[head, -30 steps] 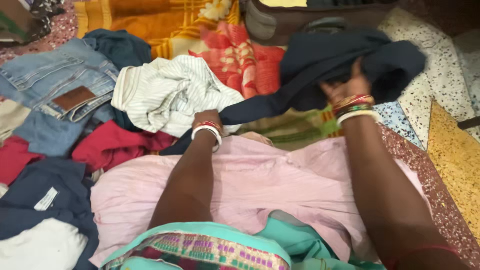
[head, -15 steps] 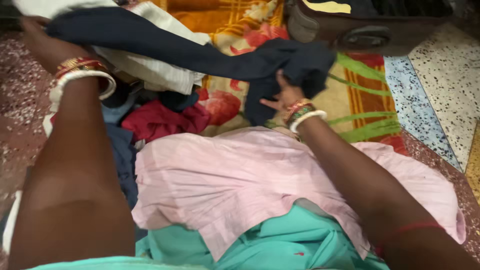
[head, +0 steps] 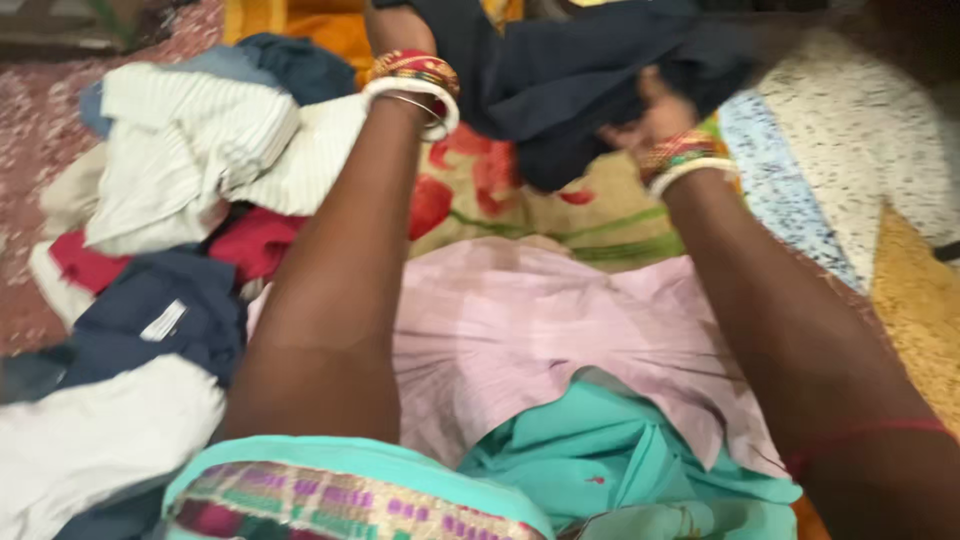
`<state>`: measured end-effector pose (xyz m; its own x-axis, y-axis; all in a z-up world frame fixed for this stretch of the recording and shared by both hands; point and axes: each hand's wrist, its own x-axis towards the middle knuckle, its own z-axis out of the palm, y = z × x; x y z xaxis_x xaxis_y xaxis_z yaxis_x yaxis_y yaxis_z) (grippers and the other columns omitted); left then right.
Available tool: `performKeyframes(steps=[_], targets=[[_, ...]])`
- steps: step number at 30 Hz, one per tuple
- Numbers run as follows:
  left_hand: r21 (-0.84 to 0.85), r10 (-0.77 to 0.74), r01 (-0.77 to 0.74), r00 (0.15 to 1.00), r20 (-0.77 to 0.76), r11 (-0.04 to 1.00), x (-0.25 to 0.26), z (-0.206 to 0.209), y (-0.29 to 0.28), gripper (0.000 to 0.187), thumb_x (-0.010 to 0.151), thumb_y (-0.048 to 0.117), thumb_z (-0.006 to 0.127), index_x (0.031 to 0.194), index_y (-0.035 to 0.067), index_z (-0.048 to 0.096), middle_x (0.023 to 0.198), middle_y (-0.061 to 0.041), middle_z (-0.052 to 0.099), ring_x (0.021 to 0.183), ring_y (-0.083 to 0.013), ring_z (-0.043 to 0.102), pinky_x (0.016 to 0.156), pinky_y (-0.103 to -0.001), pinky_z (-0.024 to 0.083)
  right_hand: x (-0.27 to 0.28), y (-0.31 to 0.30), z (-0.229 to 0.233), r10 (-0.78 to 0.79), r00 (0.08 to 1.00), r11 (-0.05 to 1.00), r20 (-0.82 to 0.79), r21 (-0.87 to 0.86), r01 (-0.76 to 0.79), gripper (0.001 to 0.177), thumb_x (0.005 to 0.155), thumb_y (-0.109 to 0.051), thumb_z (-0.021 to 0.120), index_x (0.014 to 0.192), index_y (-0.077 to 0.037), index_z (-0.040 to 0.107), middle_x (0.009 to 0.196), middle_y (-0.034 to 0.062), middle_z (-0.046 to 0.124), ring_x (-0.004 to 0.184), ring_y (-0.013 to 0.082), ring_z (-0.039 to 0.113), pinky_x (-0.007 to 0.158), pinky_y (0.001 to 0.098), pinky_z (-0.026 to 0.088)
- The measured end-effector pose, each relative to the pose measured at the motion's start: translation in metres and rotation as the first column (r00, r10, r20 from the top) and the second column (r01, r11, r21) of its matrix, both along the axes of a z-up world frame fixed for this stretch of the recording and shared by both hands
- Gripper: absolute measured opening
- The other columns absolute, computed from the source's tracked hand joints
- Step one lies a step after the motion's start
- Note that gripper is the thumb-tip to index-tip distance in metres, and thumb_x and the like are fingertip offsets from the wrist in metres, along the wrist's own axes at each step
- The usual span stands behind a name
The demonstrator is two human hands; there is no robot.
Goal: The person folds a yellow and black hoodie and a dark blue shirt on a patterned mat. The person places the folded hoodie into a suitcase.
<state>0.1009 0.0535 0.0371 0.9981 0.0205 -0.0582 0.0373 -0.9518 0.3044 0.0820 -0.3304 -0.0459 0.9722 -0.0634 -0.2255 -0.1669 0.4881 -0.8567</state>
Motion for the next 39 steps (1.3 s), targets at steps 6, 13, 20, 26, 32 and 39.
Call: performKeyframes(steps=[6, 13, 20, 26, 32, 39], targets=[[0.007, -0.006, 0.006, 0.996, -0.085, 1.000, 0.009, -0.047, -0.015, 0.066, 0.086, 0.020, 0.057, 0.152, 0.019, 0.050, 0.156, -0.018, 0.045, 0.143, -0.0392, 0.046, 0.119, -0.048, 0.039, -0.040, -0.057, -0.026, -0.061, 0.992, 0.974, -0.113, -0.223, 0.034, 0.050, 0.097, -0.039, 0.051, 0.138, -0.012, 0.060, 0.135, 0.0087, 0.067, 0.112, 0.0262, 0.069, 0.081, 0.0487, 0.057], [0.073, 0.117, -0.107, 0.984, -0.136, 0.992, -0.014, -0.168, 0.021, 0.080, 0.076, 0.008, 0.060, 0.154, 0.016, 0.045, 0.156, -0.022, 0.040, 0.142, -0.0413, 0.042, 0.118, -0.046, 0.039, -0.059, -0.036, -0.085, 0.124, 0.991, 0.551, -0.043, -0.828, -0.105, 0.038, 0.096, -0.033, 0.068, 0.121, -0.004, 0.074, 0.116, 0.0189, 0.074, 0.105, 0.0336, 0.070, 0.090, 0.0430, 0.052], [-0.480, 0.080, 0.166, 0.889, 0.450, 0.861, 0.017, -0.186, -0.029, 0.095, 0.066, -0.004, 0.063, 0.156, 0.013, 0.039, 0.157, -0.026, 0.035, 0.142, -0.0433, 0.039, 0.116, -0.044, 0.038, -0.030, -0.104, -0.092, -0.177, 0.977, 0.100, 0.115, -0.986, 0.134, 0.091, 0.076, -0.043, 0.096, 0.136, 0.008, 0.051, 0.133, 0.0324, 0.057, 0.124, 0.0476, 0.055, 0.098, 0.0509, 0.045], [-0.568, 0.157, 0.260, 0.798, 0.582, 0.781, 0.010, -0.170, -0.091, 0.075, 0.078, -0.001, 0.074, 0.148, 0.013, 0.048, 0.143, -0.020, 0.055, 0.135, -0.0405, 0.051, 0.115, -0.045, 0.042, -0.008, -0.093, -0.133, -0.182, 0.960, 0.004, -0.210, -0.977, -0.213, 0.060, 0.081, -0.032, 0.084, 0.133, -0.008, 0.066, 0.128, 0.0258, 0.065, 0.121, 0.0435, 0.062, 0.103, 0.0477, 0.049], [-0.947, 0.022, -0.136, 0.990, -0.136, 0.292, -0.021, -0.163, -0.114, 0.068, 0.089, 0.033, 0.079, 0.145, 0.011, 0.047, 0.125, -0.007, 0.071, 0.111, -0.0222, 0.066, 0.089, -0.040, 0.054, -0.029, -0.002, -0.107, 0.607, 0.745, -0.104, 0.276, -0.902, 0.418, 0.010, 0.087, -0.012, 0.072, 0.096, -0.009, 0.075, 0.095, 0.0176, 0.067, 0.093, 0.0384, 0.064, 0.083, 0.0494, 0.052], [-0.987, 0.168, -0.028, 0.986, -0.001, 0.156, -0.060, -0.206, -0.093, 0.061, 0.073, 0.021, 0.080, 0.127, -0.002, 0.067, 0.116, -0.018, 0.077, 0.102, -0.0241, 0.074, 0.091, -0.037, 0.060, -0.101, 0.099, -0.048, 0.813, 0.576, 0.185, 0.088, -0.976, -0.112, 0.048, 0.081, -0.028, 0.081, 0.122, -0.007, 0.066, 0.114, 0.0130, 0.069, 0.106, 0.0309, 0.065, 0.093, 0.0430, 0.053]])
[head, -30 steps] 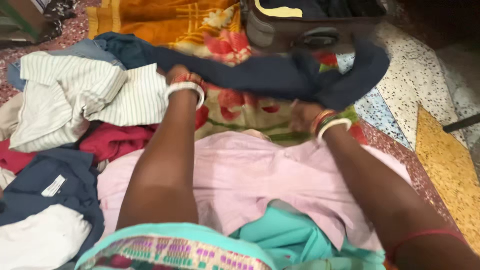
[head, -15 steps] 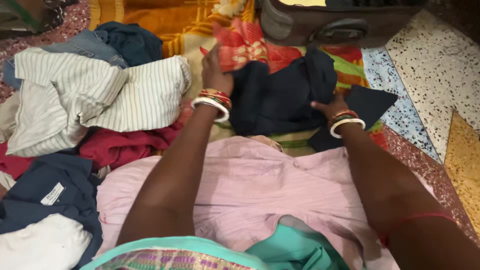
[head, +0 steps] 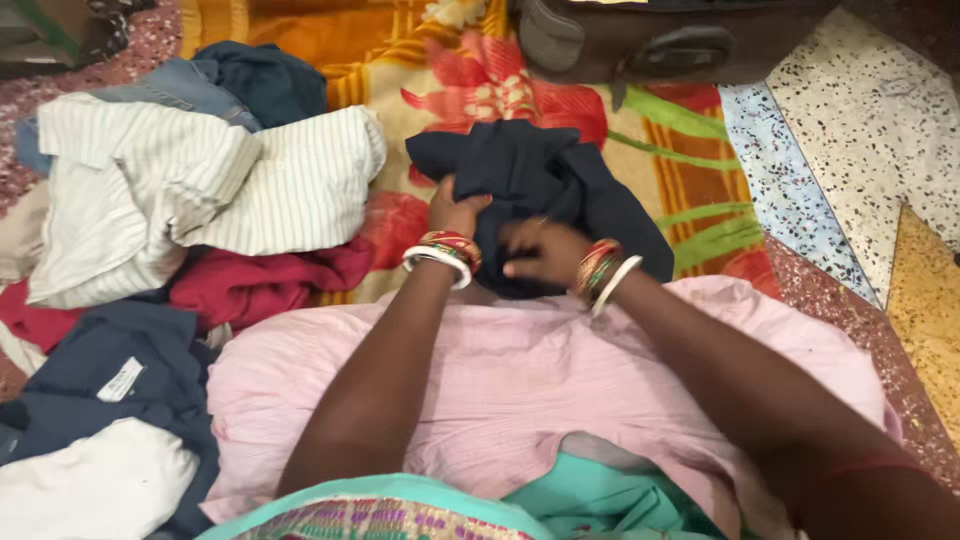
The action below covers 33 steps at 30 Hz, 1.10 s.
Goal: The person folds a yellow and black hoodie and a dark blue shirt on a patterned mat. The person places the folded hoodie into a suitcase.
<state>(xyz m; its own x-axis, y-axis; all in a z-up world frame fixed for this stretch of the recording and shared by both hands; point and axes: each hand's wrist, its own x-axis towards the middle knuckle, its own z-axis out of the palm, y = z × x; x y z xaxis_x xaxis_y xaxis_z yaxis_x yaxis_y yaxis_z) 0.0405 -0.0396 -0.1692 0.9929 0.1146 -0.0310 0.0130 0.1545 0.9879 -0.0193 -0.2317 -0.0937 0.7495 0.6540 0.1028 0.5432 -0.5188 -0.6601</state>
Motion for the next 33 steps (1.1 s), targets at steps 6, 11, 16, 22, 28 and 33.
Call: performKeyframes(steps=[6, 11, 16, 22, 28, 33], targets=[[-0.123, -0.397, 0.428, 0.892, 0.217, 0.895, -0.017, 0.000, -0.062, 0.053, 0.110, 0.048, 0.058, 0.133, 0.002, 0.070, 0.110, -0.008, 0.065, 0.097, -0.0128, 0.056, 0.084, -0.026, 0.042, -0.001, -0.025, 0.006, -0.368, 0.697, 0.731, -0.615, 0.272, 0.626, 0.068, 0.083, -0.038, 0.082, 0.137, -0.009, 0.050, 0.126, 0.0046, 0.063, 0.116, 0.0180, 0.061, 0.089, 0.0399, 0.055], [-0.319, -0.313, 0.258, 0.940, -0.134, 0.912, -0.025, 0.009, -0.058, 0.046, 0.102, 0.049, 0.050, 0.122, 0.012, 0.067, 0.099, -0.004, 0.078, 0.068, -0.0090, 0.071, 0.055, -0.023, 0.045, 0.025, -0.059, 0.011, -0.475, 0.392, 0.217, -0.788, 0.327, 0.920, 0.054, 0.084, -0.036, 0.079, 0.124, -0.001, 0.068, 0.115, 0.0146, 0.073, 0.100, 0.0272, 0.069, 0.085, 0.0416, 0.058], [-0.226, -0.159, 0.144, 0.986, -0.052, 0.963, -0.016, 0.016, -0.022, 0.044, 0.101, 0.046, 0.056, 0.125, 0.010, 0.065, 0.107, -0.004, 0.076, 0.074, -0.0107, 0.071, 0.062, -0.024, 0.048, 0.030, -0.128, 0.088, -0.217, 0.663, 0.184, -0.717, 0.637, 0.749, 0.050, 0.097, -0.038, 0.069, 0.130, -0.002, 0.065, 0.127, 0.0125, 0.071, 0.113, 0.0264, 0.070, 0.102, 0.0439, 0.058], [-0.367, -0.245, 0.191, 0.964, -0.105, 0.910, -0.024, 0.059, -0.005, 0.079, 0.090, 0.072, 0.048, 0.142, 0.013, 0.055, 0.128, -0.010, 0.070, 0.097, -0.0240, 0.073, 0.081, -0.042, 0.058, 0.005, -0.142, 0.117, -0.096, 0.764, 0.575, -0.638, 0.591, 0.566, 0.046, 0.097, -0.023, 0.073, 0.129, 0.006, 0.058, 0.135, 0.0305, 0.044, 0.113, 0.0267, 0.063, 0.106, 0.0473, 0.053], [-0.205, -0.390, 0.332, 0.782, -0.486, 0.921, -0.026, 0.044, 0.007, 0.114, 0.065, 0.085, 0.051, 0.159, 0.022, 0.035, 0.140, -0.011, 0.064, 0.125, -0.0379, 0.048, 0.092, -0.058, 0.041, -0.011, -0.045, 0.060, -0.293, 0.904, 0.877, -0.310, -0.464, 0.126, 0.049, 0.088, -0.041, 0.080, 0.122, -0.008, 0.070, 0.118, 0.0136, 0.072, 0.113, 0.0259, 0.066, 0.097, 0.0356, 0.049], [0.178, -0.448, 0.613, 0.718, -0.534, 0.770, -0.005, -0.039, 0.002, 0.126, 0.072, 0.066, 0.087, 0.159, 0.004, 0.020, 0.141, -0.022, 0.063, 0.138, -0.0361, 0.059, 0.111, -0.045, 0.049, -0.029, -0.016, 0.032, -0.002, 0.907, 0.944, -0.422, -0.300, -0.138, 0.038, 0.087, -0.035, 0.072, 0.115, -0.010, 0.074, 0.104, 0.0099, 0.080, 0.095, 0.0214, 0.075, 0.088, 0.0353, 0.054]])
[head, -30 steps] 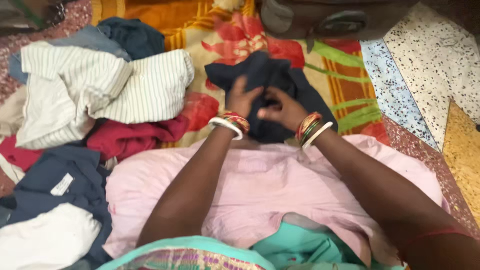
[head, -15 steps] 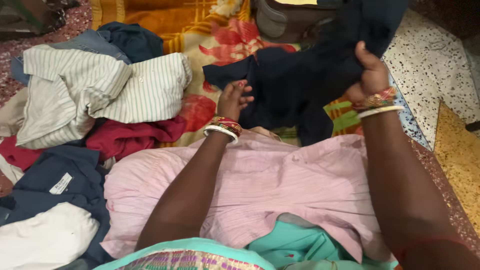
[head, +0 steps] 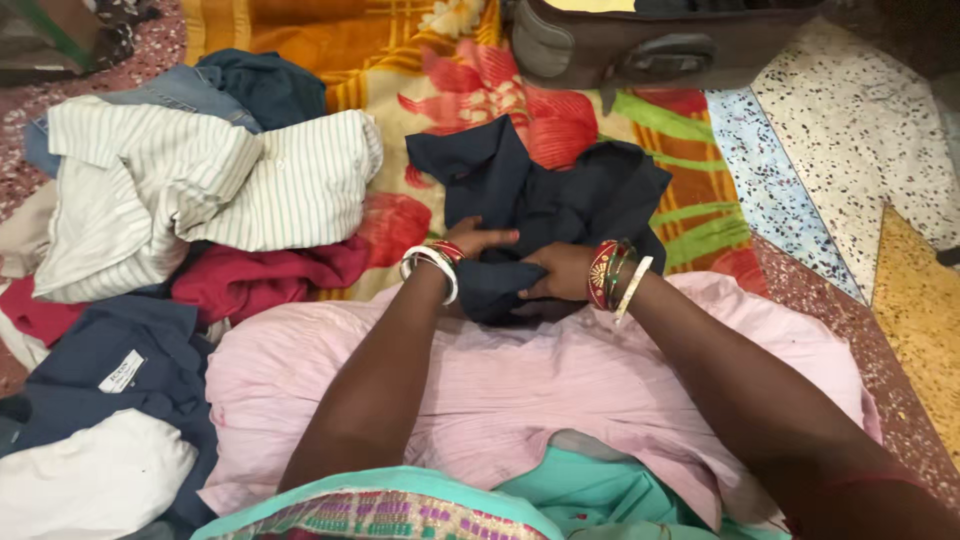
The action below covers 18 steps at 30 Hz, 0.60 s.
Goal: The person folds a yellow and black hoodie and a dark blue shirt on a patterned mat. The person places the folded hoodie into a suitcase.
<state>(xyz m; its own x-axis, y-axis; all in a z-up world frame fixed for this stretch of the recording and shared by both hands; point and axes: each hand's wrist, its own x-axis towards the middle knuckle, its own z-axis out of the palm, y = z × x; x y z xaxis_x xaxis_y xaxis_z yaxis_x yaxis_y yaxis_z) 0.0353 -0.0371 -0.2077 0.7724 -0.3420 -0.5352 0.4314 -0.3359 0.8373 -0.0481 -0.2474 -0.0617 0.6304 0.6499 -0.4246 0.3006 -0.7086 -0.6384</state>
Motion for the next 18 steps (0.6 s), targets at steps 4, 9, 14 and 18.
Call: performKeyframes(steps=[4, 9, 14, 18], targets=[[0.306, -0.435, 0.346, 0.849, 0.299, 0.887, 0.002, -0.031, -0.004, 0.070, 0.086, 0.056, 0.079, 0.137, 0.011, 0.062, 0.130, -0.016, 0.067, 0.124, -0.0296, 0.065, 0.106, -0.037, 0.051, 0.002, -0.010, -0.002, -0.017, 1.000, 1.000, 0.008, 0.007, 0.017, 0.038, 0.086, -0.035, 0.074, 0.112, -0.008, 0.075, 0.103, 0.0106, 0.081, 0.095, 0.0227, 0.076, 0.088, 0.0355, 0.055], [-0.178, 0.224, -0.154, 0.836, 0.501, 0.972, 0.002, 0.009, -0.014, 0.029, 0.081, 0.022, 0.082, 0.103, 0.003, 0.079, 0.097, -0.010, 0.076, 0.090, -0.0243, 0.070, 0.085, -0.037, 0.056, 0.022, -0.039, 0.021, -0.034, 0.898, 0.998, 0.438, -0.034, 0.055, 0.051, 0.081, -0.034, 0.085, 0.117, 0.000, 0.071, 0.111, 0.0211, 0.073, 0.101, 0.0346, 0.068, 0.089, 0.0412, 0.051], [-0.544, 0.678, -0.481, 0.693, 0.244, 0.688, -0.011, 0.066, -0.028, 0.048, 0.075, 0.004, 0.078, 0.118, -0.001, 0.056, 0.105, -0.013, 0.068, 0.095, -0.0317, 0.067, 0.086, -0.045, 0.056, 0.038, -0.092, 0.069, -0.497, 0.830, 0.743, 0.252, 0.617, 0.258, 0.028, 0.081, 0.015, 0.052, 0.099, 0.003, 0.069, 0.113, 0.0144, 0.075, 0.105, 0.0225, 0.072, 0.093, 0.0318, 0.058], [-0.175, 0.372, -0.460, 0.382, 0.846, 0.871, -0.049, 0.077, -0.042, 0.069, 0.074, -0.001, 0.073, 0.139, 0.012, 0.053, 0.139, -0.010, 0.055, 0.131, -0.0327, 0.053, 0.114, -0.048, 0.045, 0.037, -0.107, 0.079, -0.578, 0.815, 0.576, -0.043, 0.685, 0.445, 0.032, 0.076, 0.022, 0.046, 0.089, 0.002, 0.066, 0.103, 0.0135, 0.074, 0.096, 0.0225, 0.073, 0.082, 0.0335, 0.059]])
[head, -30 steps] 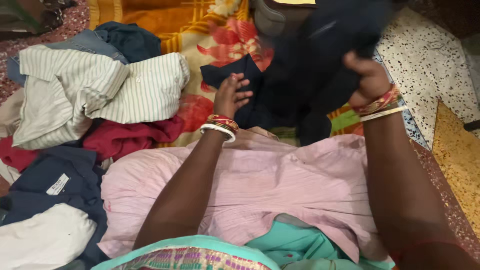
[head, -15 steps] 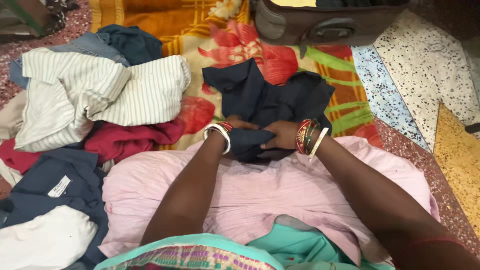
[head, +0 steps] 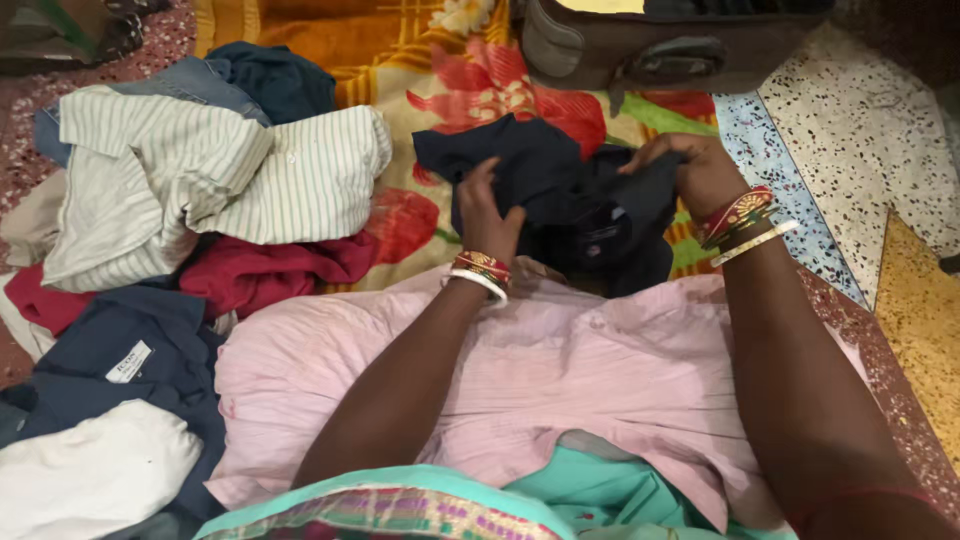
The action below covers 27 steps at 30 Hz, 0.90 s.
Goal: The person folds a yellow and black hoodie and a dark blue shirt on a patterned mat. The person places the folded hoodie into a suitcase.
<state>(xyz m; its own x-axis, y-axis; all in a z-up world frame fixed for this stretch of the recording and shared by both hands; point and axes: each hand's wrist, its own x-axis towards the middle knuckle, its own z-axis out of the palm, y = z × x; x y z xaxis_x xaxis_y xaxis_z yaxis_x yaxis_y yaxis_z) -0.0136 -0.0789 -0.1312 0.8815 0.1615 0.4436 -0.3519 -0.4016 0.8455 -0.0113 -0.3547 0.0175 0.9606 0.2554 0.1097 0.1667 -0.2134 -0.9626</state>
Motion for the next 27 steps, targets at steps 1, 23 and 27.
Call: performKeyframes(steps=[1, 23, 27], targets=[[0.116, -0.051, 0.038, 0.992, 0.111, 0.992, -0.006, 0.001, -0.001, 0.074, 0.077, -0.004, 0.068, 0.147, 0.016, 0.053, 0.151, -0.008, 0.053, 0.143, -0.0324, 0.049, 0.122, -0.051, 0.041, 0.000, -0.003, 0.000, 0.004, 1.000, 0.991, -0.026, 0.132, 0.000, 0.028, 0.080, 0.021, 0.047, 0.089, 0.001, 0.065, 0.100, 0.0134, 0.073, 0.094, 0.0229, 0.072, 0.084, 0.0334, 0.059], [0.329, -0.142, 0.134, 0.990, 0.002, 0.935, 0.061, 0.078, 0.033, 0.034, 0.087, 0.018, 0.070, 0.120, 0.012, 0.066, 0.107, -0.021, 0.075, 0.101, -0.0420, 0.071, 0.088, -0.050, 0.055, 0.010, -0.078, 0.004, -0.202, 0.967, 0.920, -0.156, 0.309, 0.242, 0.023, 0.104, -0.007, 0.066, 0.125, 0.001, 0.064, 0.115, 0.0130, 0.068, 0.096, 0.0242, 0.067, 0.082, 0.0354, 0.055], [0.414, -0.290, 0.343, 0.939, -0.186, 0.843, 0.029, 0.102, 0.075, 0.063, 0.072, 0.035, 0.088, 0.123, 0.009, 0.061, 0.110, -0.024, 0.071, 0.103, -0.0441, 0.067, 0.083, -0.051, 0.052, 0.016, -0.065, 0.003, -0.240, 0.963, 0.810, -0.124, 0.520, 0.269, 0.027, 0.103, -0.006, 0.064, 0.128, 0.003, 0.063, 0.121, 0.0124, 0.071, 0.107, 0.0244, 0.073, 0.097, 0.0353, 0.063]])
